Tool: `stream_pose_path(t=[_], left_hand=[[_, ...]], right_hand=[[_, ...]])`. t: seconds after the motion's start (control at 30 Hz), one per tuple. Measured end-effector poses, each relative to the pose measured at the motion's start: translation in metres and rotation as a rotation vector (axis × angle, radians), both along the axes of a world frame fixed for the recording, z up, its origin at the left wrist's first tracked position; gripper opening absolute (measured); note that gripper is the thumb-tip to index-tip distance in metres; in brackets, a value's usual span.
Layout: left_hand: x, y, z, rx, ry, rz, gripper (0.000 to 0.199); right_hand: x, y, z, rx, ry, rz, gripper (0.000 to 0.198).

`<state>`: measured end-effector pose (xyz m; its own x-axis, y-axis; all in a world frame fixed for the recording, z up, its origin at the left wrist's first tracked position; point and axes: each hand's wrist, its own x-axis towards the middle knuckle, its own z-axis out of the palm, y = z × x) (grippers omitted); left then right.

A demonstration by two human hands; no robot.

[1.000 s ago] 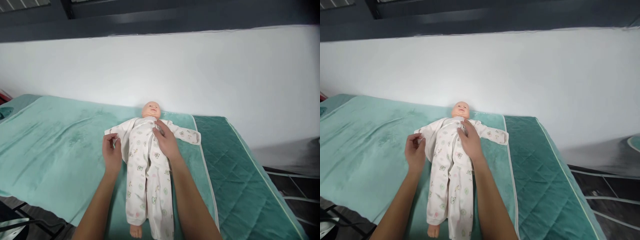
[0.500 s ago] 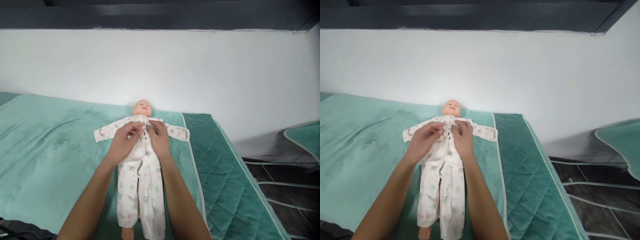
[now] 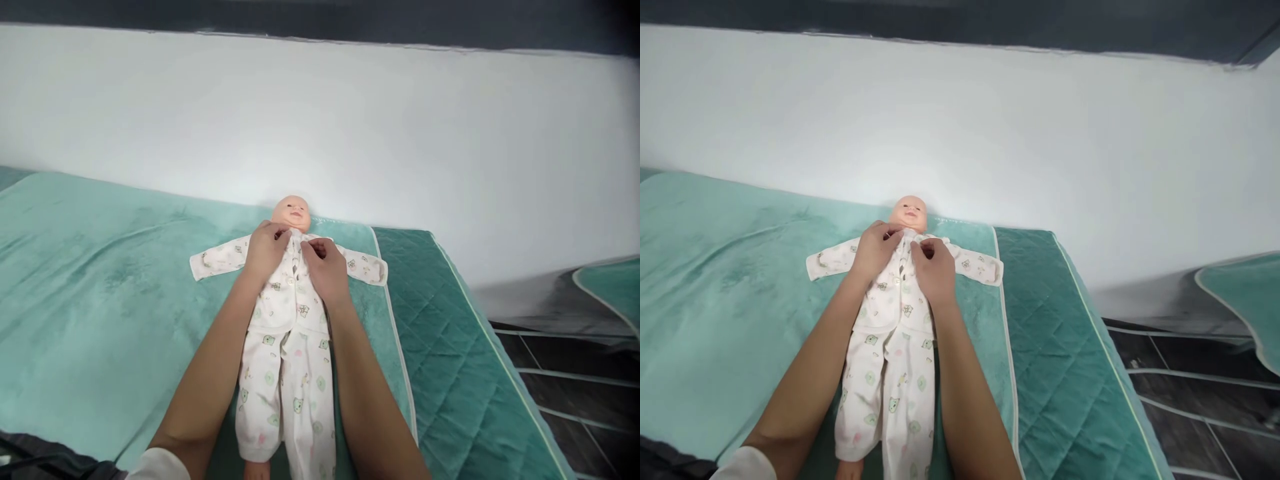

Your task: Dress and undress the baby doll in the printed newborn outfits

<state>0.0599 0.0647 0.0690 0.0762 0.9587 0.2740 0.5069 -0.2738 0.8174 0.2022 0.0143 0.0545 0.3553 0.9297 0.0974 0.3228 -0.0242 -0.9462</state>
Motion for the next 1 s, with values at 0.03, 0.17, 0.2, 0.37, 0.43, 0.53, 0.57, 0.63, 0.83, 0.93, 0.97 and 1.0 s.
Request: stream_pose_path(t=[0.03, 0.17, 0.2, 0.37, 0.43, 0.53, 0.57, 0.63, 0.83, 0.93, 0.97, 1.0], left_hand=[[-0.001, 0.000, -0.001, -0.012, -0.014, 0.006, 0.016], [-0.001, 0.002, -0.005, -0.024, -0.078, 0.032, 0.005], [-0.001, 0.002, -0.006, -0.020, -0.094, 0.040, 0.003], [0.000, -0.002, -0.006, -0.010, -0.153, 0.042, 0.004], [0.000, -0.002, -0.005, -0.003, -0.179, 0.031, 0.006], [-0.001, -0.001, -0.004, -0.009, -0.236, 0.029, 0.007], [-0.002, 0.000, -0.004, -0.015, -0.249, 0.022, 0.008], [-0.003, 0.001, -0.003, -0.027, -0.254, -0.003, 0.009], [-0.002, -0.001, -0.001, -0.033, -0.221, -0.035, 0.009], [-0.001, -0.002, -0.001, -0.033, -0.227, -0.037, 0.009], [-0.001, -0.002, -0.001, -0.035, -0.229, -0.042, 0.009], [-0.002, -0.002, -0.001, -0.038, -0.231, -0.049, 0.010]], right_hand=[[-0.001, 0.003, 0.004, -0.040, -0.058, -0.001, 0.032], [-0.006, 0.020, 0.015, -0.195, -0.333, -0.029, 0.030], [-0.007, 0.024, 0.015, -0.208, -0.382, -0.036, 0.028], [0.002, 0.030, 0.007, -0.135, -0.294, -0.023, 0.021], [0.006, 0.028, 0.003, -0.100, -0.114, 0.009, 0.021], [0.004, 0.025, 0.004, 0.004, 0.145, 0.061, 0.027], [0.001, 0.024, 0.005, 0.046, 0.188, 0.075, 0.028], [-0.005, 0.023, 0.007, 0.104, 0.197, 0.102, 0.027], [-0.003, 0.029, -0.002, 0.090, 0.268, 0.144, 0.026], [0.003, 0.031, -0.007, 0.094, 0.311, 0.172, 0.026], [0.004, 0.031, -0.007, 0.101, 0.316, 0.180, 0.026], [0.004, 0.031, -0.007, 0.107, 0.318, 0.188, 0.025]])
